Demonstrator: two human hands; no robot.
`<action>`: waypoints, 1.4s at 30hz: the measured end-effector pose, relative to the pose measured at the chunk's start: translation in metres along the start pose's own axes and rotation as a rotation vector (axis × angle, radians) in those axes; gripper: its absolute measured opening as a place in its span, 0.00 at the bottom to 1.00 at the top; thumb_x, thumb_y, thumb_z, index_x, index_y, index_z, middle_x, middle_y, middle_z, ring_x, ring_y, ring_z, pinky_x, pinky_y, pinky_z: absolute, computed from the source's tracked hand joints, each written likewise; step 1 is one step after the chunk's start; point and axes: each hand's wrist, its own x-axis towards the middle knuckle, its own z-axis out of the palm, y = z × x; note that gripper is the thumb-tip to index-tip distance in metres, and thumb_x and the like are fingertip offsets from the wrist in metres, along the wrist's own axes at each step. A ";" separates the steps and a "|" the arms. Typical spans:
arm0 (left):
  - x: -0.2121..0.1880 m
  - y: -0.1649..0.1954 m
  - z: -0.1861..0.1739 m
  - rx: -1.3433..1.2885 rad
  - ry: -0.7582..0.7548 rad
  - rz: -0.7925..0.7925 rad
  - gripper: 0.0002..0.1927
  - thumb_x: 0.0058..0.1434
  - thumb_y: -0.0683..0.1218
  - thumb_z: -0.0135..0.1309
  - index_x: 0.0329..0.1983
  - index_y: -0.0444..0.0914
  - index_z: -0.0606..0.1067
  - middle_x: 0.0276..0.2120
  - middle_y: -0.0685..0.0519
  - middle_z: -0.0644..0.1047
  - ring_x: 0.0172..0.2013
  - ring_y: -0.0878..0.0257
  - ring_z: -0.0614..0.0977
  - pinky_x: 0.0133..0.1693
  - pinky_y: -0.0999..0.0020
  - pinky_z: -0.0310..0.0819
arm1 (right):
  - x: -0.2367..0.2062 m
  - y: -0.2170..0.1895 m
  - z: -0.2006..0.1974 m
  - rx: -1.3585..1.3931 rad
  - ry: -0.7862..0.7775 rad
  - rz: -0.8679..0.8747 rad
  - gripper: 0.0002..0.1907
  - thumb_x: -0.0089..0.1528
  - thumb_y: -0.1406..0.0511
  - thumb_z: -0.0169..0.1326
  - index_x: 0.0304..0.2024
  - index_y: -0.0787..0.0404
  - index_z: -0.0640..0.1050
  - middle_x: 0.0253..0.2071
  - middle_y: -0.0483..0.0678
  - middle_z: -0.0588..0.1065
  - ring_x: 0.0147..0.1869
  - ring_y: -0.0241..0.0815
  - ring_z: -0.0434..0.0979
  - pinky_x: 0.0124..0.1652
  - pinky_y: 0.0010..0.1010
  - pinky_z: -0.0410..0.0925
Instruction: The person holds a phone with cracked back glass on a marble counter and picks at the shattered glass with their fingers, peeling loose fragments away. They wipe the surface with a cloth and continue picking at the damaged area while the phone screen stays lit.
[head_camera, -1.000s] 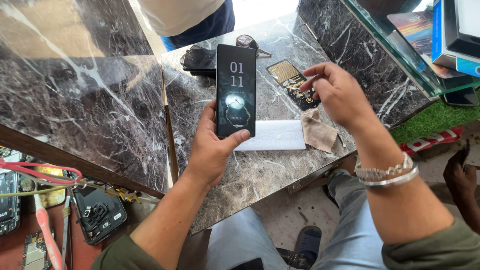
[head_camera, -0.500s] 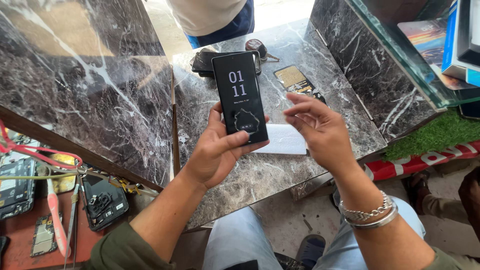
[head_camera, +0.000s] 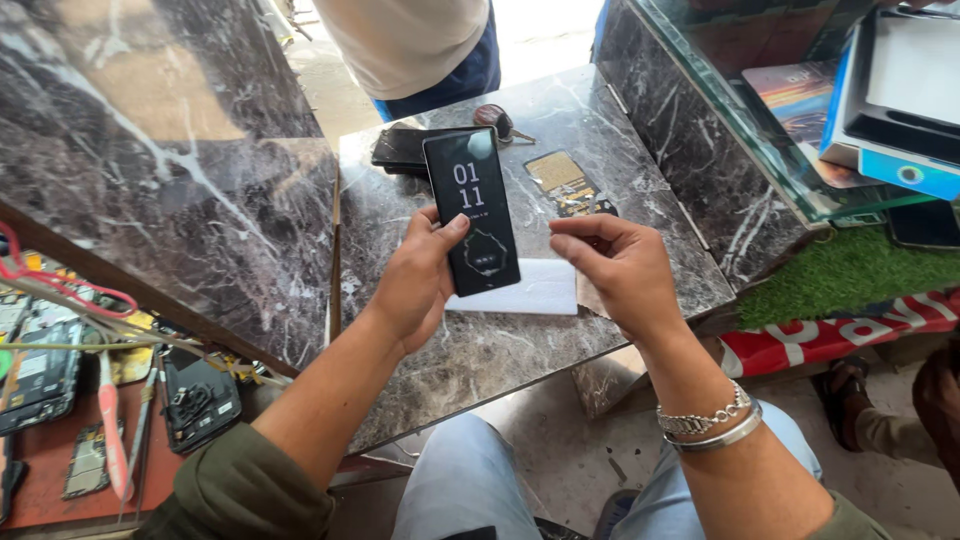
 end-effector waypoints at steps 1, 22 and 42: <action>0.004 -0.001 0.000 0.034 0.018 0.008 0.21 0.69 0.45 0.48 0.62 0.36 0.59 0.51 0.47 0.73 0.51 0.59 0.78 0.52 0.55 0.78 | 0.000 0.002 -0.001 -0.008 -0.010 0.015 0.10 0.60 0.71 0.62 0.45 0.66 0.84 0.38 0.45 0.82 0.40 0.28 0.79 0.42 0.19 0.71; 0.012 -0.026 -0.024 -0.105 -0.074 0.057 0.17 0.74 0.43 0.36 0.65 0.38 0.60 0.52 0.49 0.75 0.53 0.64 0.78 0.57 0.65 0.73 | 0.000 -0.002 0.015 -0.260 -0.003 0.003 0.09 0.64 0.71 0.59 0.46 0.62 0.84 0.38 0.41 0.81 0.39 0.27 0.76 0.39 0.19 0.68; 0.010 -0.026 -0.020 0.027 -0.015 0.086 0.15 0.76 0.45 0.40 0.64 0.39 0.63 0.44 0.53 0.78 0.42 0.69 0.80 0.46 0.71 0.77 | -0.004 -0.001 0.033 -0.174 0.006 -0.097 0.05 0.63 0.73 0.62 0.43 0.65 0.83 0.40 0.44 0.78 0.39 0.30 0.74 0.38 0.21 0.69</action>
